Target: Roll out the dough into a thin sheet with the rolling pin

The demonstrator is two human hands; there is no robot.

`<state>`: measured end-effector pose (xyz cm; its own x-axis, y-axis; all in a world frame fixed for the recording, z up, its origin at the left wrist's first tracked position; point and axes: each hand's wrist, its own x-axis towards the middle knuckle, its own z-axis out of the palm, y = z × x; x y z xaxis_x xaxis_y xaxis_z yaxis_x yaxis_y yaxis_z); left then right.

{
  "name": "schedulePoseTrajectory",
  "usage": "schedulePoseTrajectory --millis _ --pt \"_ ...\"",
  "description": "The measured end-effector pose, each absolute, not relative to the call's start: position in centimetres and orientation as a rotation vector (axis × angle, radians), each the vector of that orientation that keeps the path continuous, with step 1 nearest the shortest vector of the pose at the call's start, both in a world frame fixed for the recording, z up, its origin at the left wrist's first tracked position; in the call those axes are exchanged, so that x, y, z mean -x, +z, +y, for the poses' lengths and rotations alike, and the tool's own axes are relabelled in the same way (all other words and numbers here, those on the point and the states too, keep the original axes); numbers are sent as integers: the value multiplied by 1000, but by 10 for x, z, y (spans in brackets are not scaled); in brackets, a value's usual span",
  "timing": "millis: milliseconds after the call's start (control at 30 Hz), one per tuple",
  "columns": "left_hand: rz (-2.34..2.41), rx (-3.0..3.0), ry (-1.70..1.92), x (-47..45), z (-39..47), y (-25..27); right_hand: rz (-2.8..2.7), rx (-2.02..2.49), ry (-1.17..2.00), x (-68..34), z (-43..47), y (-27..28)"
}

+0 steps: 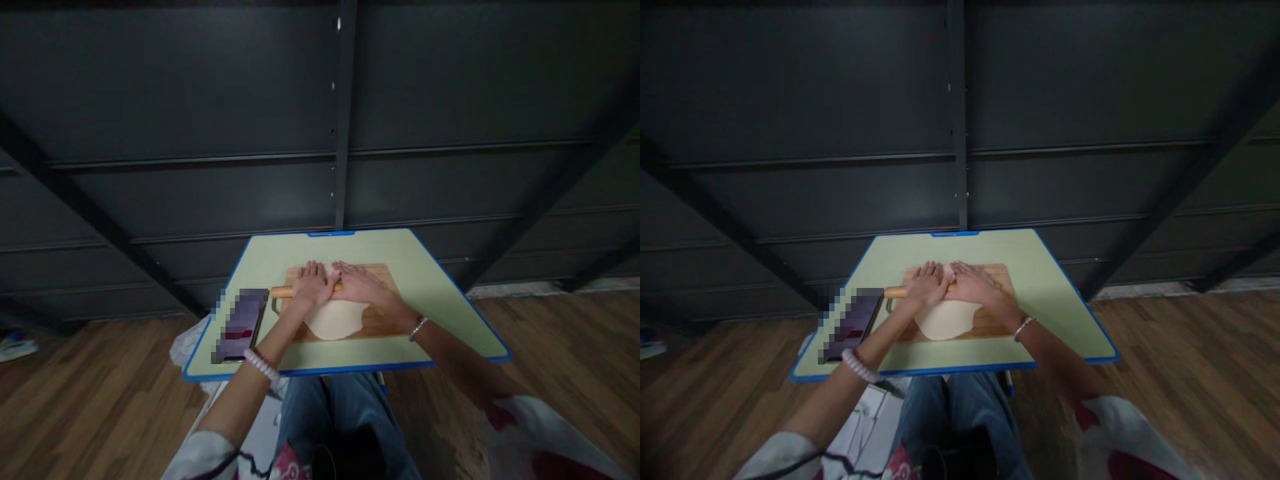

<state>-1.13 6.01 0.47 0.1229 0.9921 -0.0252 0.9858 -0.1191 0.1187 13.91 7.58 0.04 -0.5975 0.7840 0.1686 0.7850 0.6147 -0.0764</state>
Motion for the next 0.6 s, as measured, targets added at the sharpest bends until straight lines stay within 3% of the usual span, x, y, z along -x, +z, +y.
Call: schedulePoseTrajectory --millis 600 --pt "1935 -2311 191 15 117 0 -2780 1274 35 -123 104 26"
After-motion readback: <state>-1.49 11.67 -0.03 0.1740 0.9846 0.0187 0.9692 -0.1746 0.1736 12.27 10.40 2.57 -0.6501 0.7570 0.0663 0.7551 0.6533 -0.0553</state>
